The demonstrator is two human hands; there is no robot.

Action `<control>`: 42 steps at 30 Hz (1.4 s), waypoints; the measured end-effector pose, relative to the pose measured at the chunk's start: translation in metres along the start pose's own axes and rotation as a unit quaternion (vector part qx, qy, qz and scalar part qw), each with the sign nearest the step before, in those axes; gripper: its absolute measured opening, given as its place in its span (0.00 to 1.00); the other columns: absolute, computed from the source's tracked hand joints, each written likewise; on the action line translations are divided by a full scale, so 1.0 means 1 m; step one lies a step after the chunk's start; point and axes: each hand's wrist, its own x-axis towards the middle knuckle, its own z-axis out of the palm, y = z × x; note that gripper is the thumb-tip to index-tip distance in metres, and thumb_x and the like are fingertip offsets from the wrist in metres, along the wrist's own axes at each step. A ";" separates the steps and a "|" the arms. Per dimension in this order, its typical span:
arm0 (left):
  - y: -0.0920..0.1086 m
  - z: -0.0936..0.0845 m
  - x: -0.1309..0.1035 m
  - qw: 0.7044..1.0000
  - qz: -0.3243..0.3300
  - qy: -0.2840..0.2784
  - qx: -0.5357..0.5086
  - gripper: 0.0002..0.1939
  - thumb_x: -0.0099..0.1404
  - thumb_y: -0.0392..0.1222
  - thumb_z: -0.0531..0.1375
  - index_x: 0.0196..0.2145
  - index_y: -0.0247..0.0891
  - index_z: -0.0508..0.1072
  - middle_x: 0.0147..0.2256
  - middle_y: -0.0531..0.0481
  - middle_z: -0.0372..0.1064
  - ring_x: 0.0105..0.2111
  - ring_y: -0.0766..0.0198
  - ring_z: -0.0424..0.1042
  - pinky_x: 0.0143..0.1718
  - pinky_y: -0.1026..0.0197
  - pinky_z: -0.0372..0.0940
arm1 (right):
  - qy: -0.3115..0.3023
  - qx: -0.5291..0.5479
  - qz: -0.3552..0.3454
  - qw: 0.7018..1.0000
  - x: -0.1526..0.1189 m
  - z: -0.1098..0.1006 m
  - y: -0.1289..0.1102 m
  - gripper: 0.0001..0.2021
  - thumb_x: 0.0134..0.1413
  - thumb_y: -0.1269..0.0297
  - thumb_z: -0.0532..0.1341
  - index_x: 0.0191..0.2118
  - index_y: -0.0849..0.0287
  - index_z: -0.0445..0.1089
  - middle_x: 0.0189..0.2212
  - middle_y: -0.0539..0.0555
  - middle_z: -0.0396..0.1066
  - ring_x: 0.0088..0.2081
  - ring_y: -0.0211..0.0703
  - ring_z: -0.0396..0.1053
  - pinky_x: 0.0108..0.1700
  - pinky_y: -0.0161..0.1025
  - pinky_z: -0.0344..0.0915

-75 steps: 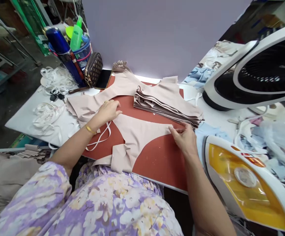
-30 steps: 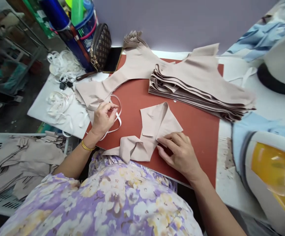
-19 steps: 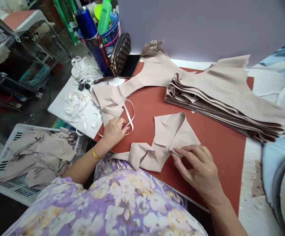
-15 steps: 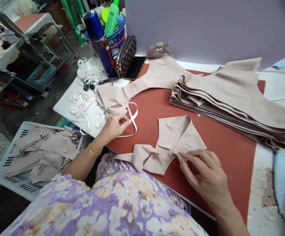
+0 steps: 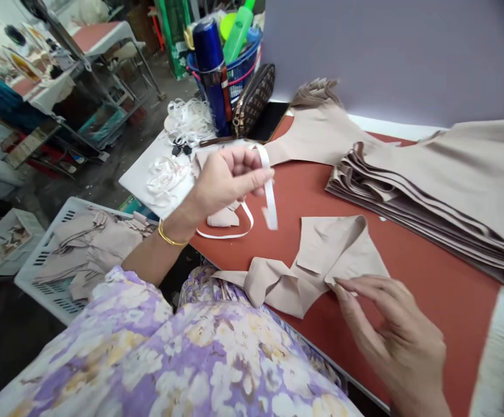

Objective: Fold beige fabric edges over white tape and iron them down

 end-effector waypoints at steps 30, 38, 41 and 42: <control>-0.077 0.112 -0.016 0.853 0.203 -0.418 0.238 0.07 0.67 0.37 0.58 0.35 0.35 0.75 0.34 0.48 0.77 0.36 0.64 0.74 0.44 0.60 0.65 | 0.021 0.012 0.232 0.972 -0.015 -0.002 -0.003 0.09 0.65 0.60 0.57 0.34 0.54 0.72 0.27 0.49 0.72 0.35 0.40 0.66 0.40 0.40 0.62; -0.086 0.130 -0.003 0.913 0.024 -0.356 0.199 0.06 0.61 0.37 0.62 0.32 0.32 0.78 0.28 0.51 0.75 0.26 0.70 0.68 0.29 0.67 0.62 | -0.040 -0.276 0.090 0.956 -0.045 0.012 0.006 0.08 0.60 0.69 0.61 0.43 0.57 0.75 0.32 0.52 0.73 0.44 0.45 0.64 0.45 0.46 0.51; -0.094 0.143 -0.010 0.889 0.000 -0.382 0.251 0.04 0.60 0.35 0.63 0.31 0.33 0.79 0.27 0.51 0.76 0.27 0.69 0.71 0.32 0.66 0.65 | -0.051 -0.303 0.056 0.950 -0.053 0.017 0.006 0.10 0.59 0.69 0.62 0.45 0.58 0.75 0.33 0.53 0.73 0.45 0.46 0.64 0.46 0.46 0.51; -0.097 0.146 -0.014 0.881 -0.008 -0.387 0.273 0.04 0.59 0.35 0.63 0.31 0.33 0.79 0.27 0.50 0.76 0.28 0.68 0.72 0.33 0.65 0.65 | -0.049 -0.299 0.053 0.951 -0.055 0.016 0.005 0.10 0.58 0.69 0.63 0.46 0.58 0.75 0.34 0.53 0.73 0.45 0.46 0.64 0.46 0.46 0.51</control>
